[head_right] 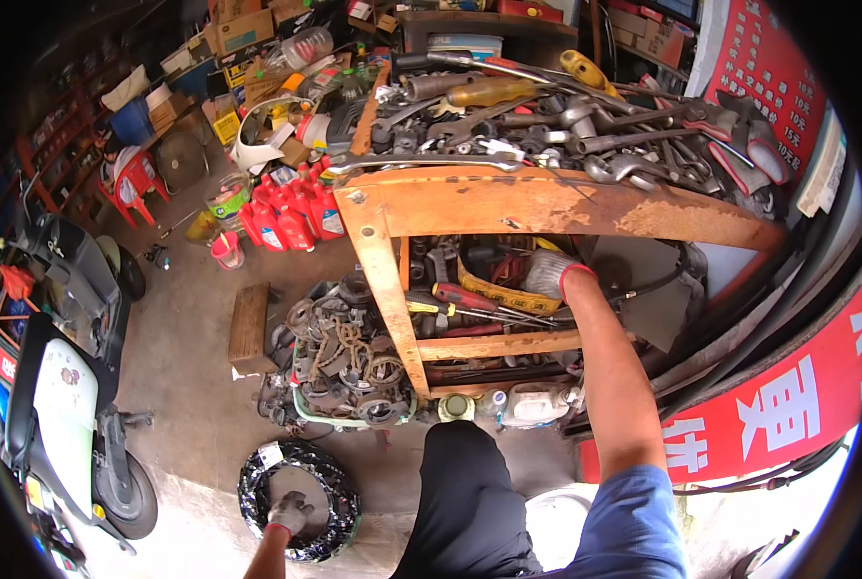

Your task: Removing packaging from a new tire, applying lubricant with a brush, and fitting the tire onto a wheel rim.

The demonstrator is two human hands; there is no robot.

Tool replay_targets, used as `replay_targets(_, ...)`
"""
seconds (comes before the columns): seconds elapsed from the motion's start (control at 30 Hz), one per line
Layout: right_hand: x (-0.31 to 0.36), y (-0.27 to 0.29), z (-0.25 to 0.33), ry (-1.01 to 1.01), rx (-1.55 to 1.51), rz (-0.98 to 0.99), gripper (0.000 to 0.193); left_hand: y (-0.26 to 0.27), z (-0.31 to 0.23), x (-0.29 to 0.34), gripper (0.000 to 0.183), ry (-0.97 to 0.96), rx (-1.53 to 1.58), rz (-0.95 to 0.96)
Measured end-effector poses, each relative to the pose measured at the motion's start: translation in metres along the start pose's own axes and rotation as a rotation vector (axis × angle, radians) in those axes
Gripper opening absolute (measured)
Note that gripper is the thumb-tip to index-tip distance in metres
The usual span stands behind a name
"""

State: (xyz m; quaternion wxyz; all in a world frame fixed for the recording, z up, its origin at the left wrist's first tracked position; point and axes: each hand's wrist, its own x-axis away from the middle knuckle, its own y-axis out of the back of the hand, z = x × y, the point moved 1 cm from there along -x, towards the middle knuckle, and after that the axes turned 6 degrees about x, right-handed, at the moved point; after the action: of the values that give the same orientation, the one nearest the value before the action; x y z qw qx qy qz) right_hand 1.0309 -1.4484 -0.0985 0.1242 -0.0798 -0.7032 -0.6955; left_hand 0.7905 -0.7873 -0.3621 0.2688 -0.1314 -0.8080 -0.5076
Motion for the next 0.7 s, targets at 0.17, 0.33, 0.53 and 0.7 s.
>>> replay_targets(0.17, 0.032, 0.017, 0.012, -0.218, -0.122, -0.151, 0.028, 0.056, 0.001, 0.001, 0.041, -0.043, 0.130, -0.098)
replay_targets(0.33, 0.091, 0.045, 0.037, -0.293, -0.310, -0.562, 0.021, 0.080, -0.046, 0.016, 0.031, -0.272, 0.377, -0.227)
replay_targets(0.53, 0.121, 0.019, 0.138, 0.158, -0.985, -0.224, 0.012, 0.103, -0.142, 0.050, 0.020, -0.974, 0.069, -0.440)
replay_targets(0.7, 0.103, -0.073, 0.286, 0.603, -0.575, -0.042, 0.018, 0.082, -0.182, 0.081, 0.036, -0.602, 0.696, -0.108)
